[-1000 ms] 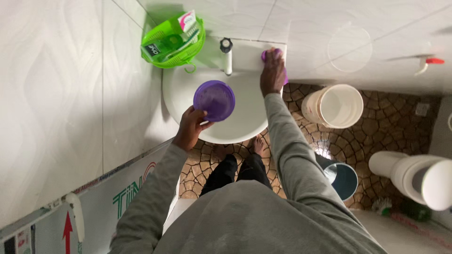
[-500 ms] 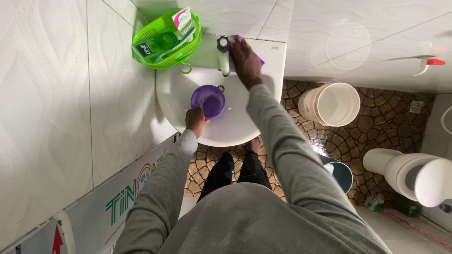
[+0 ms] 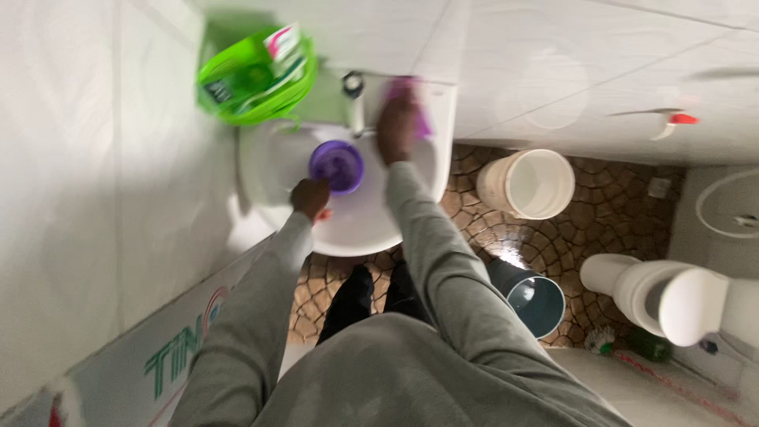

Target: The person prepares a cleaning solution by mixing a white liquid from a bottle and a white powder from a container into a bucket of water, then uses the solution and a purple cloth to wipe the sink and surrounding surfaces.

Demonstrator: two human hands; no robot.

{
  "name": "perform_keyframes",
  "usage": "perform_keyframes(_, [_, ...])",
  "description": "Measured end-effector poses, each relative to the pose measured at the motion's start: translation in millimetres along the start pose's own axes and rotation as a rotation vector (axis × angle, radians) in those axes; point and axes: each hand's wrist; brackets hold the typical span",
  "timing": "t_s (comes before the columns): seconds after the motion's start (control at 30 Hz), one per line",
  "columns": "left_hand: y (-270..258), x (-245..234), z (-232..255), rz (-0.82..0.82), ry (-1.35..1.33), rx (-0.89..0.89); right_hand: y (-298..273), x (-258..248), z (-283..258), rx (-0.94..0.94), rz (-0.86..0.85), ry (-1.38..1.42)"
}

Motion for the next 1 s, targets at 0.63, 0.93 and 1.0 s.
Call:
perform_keyframes(0.63, [-81, 68, 68, -0.197, 0.619, 1.102, -155, 7, 106, 0.023, 0.347, 0.77])
perform_keyframes(0.93, [-119, 83, -10, -0.212, 0.615, 1.116, -90, 60, 112, -0.037, 0.552, 0.69])
perform_keyframes(1.0, [-119, 82, -24, -0.214, 0.663, 1.071, -89, 55, 112, -0.054, 0.594, 0.641])
Point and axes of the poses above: each hand's wrist, its own y-axis towards the middle knuckle, its own x-axis out of the palm, z = x × y, and after that the axes turned 1 degree about -y, right-handed
